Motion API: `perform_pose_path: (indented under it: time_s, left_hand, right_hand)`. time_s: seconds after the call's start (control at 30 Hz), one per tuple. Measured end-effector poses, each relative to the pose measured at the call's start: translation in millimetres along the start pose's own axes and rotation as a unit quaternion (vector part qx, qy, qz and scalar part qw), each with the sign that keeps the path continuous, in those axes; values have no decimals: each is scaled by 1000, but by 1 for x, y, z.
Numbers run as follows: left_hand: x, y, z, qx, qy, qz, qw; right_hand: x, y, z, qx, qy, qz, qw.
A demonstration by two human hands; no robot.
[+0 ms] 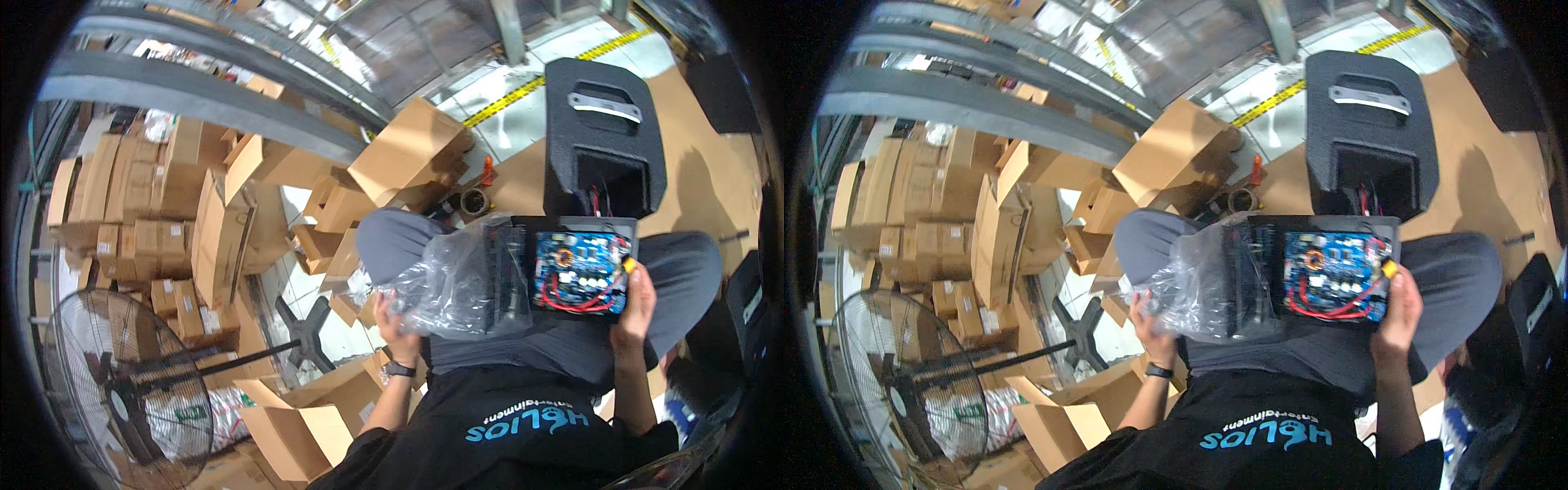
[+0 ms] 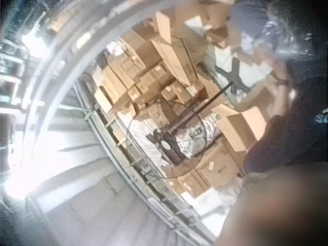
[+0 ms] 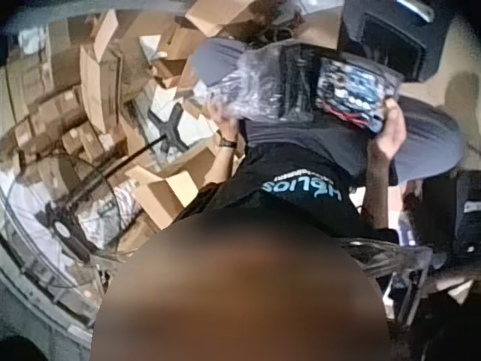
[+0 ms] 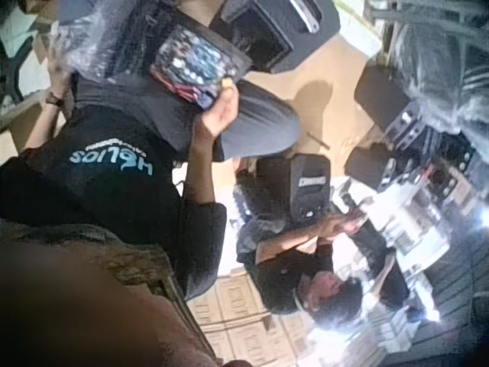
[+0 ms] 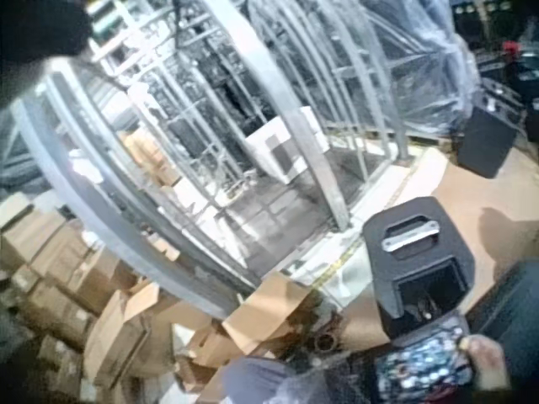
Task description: The person unpacks a circuit board from a plastic bag, connects wires to the board, and uses a lighter to heat-shrink tubing on the connections. The person then places the board into a black enclosure and secures it.
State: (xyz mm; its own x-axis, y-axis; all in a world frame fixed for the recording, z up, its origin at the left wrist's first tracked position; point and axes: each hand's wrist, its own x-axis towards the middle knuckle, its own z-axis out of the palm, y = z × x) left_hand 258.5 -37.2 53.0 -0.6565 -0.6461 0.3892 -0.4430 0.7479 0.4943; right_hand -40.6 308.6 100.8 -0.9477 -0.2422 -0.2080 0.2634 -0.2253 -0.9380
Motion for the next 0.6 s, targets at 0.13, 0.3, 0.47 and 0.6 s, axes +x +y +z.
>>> perform_pose_path:
  time_s: [0.13,0.3,0.47,0.6]
  left_hand:
    - [77,-68,-44,-203,221,-249,921]
    - [193,-153,-60,42,324,-171,930]
    - [236,-187,26,231,106,-134,958]
    - [263,-198,131,-278,-79,-368,884]
  right_hand:
    - [23,-16,-32,1,74,43,996]
    - [31,-26,-47,47,52,3,998]
    - [26,-32,-41,57,49,4,997]
    - [17,-34,-29,65,49,-1,997]
